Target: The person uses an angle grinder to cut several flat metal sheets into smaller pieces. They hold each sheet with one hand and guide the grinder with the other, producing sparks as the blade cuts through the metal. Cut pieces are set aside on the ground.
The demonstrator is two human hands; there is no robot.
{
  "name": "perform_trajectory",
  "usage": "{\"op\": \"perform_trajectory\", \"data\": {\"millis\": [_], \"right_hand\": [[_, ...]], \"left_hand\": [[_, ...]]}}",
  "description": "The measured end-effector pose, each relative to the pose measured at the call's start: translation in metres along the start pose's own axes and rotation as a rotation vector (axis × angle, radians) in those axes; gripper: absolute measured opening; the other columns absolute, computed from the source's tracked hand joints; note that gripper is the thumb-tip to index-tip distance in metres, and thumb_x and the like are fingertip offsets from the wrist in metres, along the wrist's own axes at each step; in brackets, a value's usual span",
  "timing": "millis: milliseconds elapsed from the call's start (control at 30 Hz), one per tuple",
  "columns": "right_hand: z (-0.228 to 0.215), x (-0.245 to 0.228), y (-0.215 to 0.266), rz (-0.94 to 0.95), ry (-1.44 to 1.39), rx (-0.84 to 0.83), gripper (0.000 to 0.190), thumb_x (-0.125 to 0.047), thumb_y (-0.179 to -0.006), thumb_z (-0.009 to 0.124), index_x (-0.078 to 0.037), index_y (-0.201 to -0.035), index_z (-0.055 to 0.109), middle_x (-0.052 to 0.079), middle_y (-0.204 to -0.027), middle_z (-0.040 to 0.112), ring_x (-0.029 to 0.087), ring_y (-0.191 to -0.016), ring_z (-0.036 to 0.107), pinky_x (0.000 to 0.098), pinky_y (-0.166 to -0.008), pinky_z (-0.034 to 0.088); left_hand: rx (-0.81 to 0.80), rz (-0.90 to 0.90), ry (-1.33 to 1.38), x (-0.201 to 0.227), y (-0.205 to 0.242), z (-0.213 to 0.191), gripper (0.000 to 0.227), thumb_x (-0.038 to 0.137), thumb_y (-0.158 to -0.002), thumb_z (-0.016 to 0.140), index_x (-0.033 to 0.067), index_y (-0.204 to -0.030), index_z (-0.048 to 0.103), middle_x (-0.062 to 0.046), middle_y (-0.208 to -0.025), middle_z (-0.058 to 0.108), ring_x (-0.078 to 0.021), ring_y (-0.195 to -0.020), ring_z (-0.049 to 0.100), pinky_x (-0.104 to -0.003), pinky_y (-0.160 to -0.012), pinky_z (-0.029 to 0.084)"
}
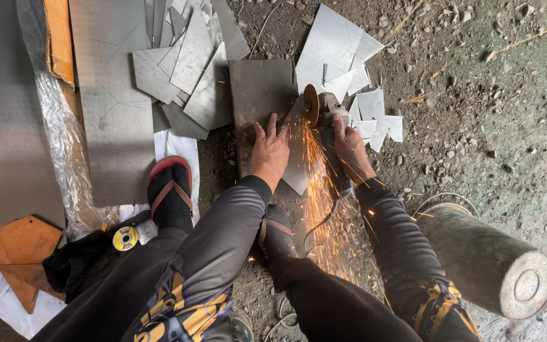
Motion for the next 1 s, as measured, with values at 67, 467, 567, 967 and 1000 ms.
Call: {"op": "perform_trajectory", "data": {"millis": [67,467,567,967,1000], "right_hand": [[-0.001,-0.004,0.003,-0.016,-0.103,0.005,0.087,-0.072,-0.099,0.043,0.012,-0.104,0.065,0.028,-0.092,0.07,0.034,-0.092,0.067,0.0441,-0.084,0.053],[-0.006,-0.022,-0.002,-0.092,-0.064,0.032,0.086,-0.073,-0.097,0.042,0.009,-0.104,0.068,0.022,-0.082,0.069,0.029,-0.086,0.068,0.0414,-0.082,0.051],[-0.005,-0.022,0.002,-0.023,-0.047,0.013,0.089,-0.073,-0.1,0.04,0.011,-0.101,0.068,0.023,-0.081,0.069,0.03,-0.084,0.068,0.0422,-0.079,0.053],[0.007,0.001,-0.01,0.043,0.049,-0.039,0.091,-0.073,-0.106,0.041,0.012,-0.102,0.07,0.021,-0.08,0.068,0.028,-0.075,0.071,0.0399,-0.07,0.057],[0.01,0.0,-0.005,0.071,-0.147,-0.068,0.086,-0.071,-0.104,0.042,0.011,-0.107,0.067,0.019,-0.081,0.068,0.028,-0.072,0.069,0.0408,-0.066,0.058]], "left_hand": [[-0.001,0.001,0.001,0.0,0.0,-0.001,0.064,0.016,-0.099,0.047,0.0106,-0.161,0.03,-0.003,-0.171,0.014,-0.0377,-0.155,0.012,-0.065,-0.116,0.026],[0.018,0.005,0.004,0.001,-0.003,0.004,0.057,0.016,-0.101,0.045,0.0106,-0.157,0.037,-0.003,-0.172,0.015,-0.0378,-0.156,0.013,-0.067,-0.116,0.025],[0.045,-0.002,0.01,0.0,-0.003,0.003,0.06,0.016,-0.1,0.045,0.0103,-0.158,0.035,-0.003,-0.171,0.015,-0.0378,-0.155,0.014,-0.068,-0.115,0.026],[0.007,0.0,0.046,0.0,-0.003,0.002,0.063,0.014,-0.099,0.044,0.013,-0.16,0.029,0.0,-0.171,0.009,-0.0358,-0.156,0.009,-0.065,-0.117,0.023],[0.018,-0.005,0.078,-0.002,-0.003,0.001,0.063,0.015,-0.099,0.043,0.013,-0.16,0.028,0.0,-0.171,0.009,-0.035,-0.156,0.009,-0.065,-0.118,0.023]]}}
Point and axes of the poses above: each hand's wrist, its own y-axis away from the middle knuckle, its own z-axis out of the palm, x = y × z, the point moved 8 cm from there along -y, towards the middle knuckle
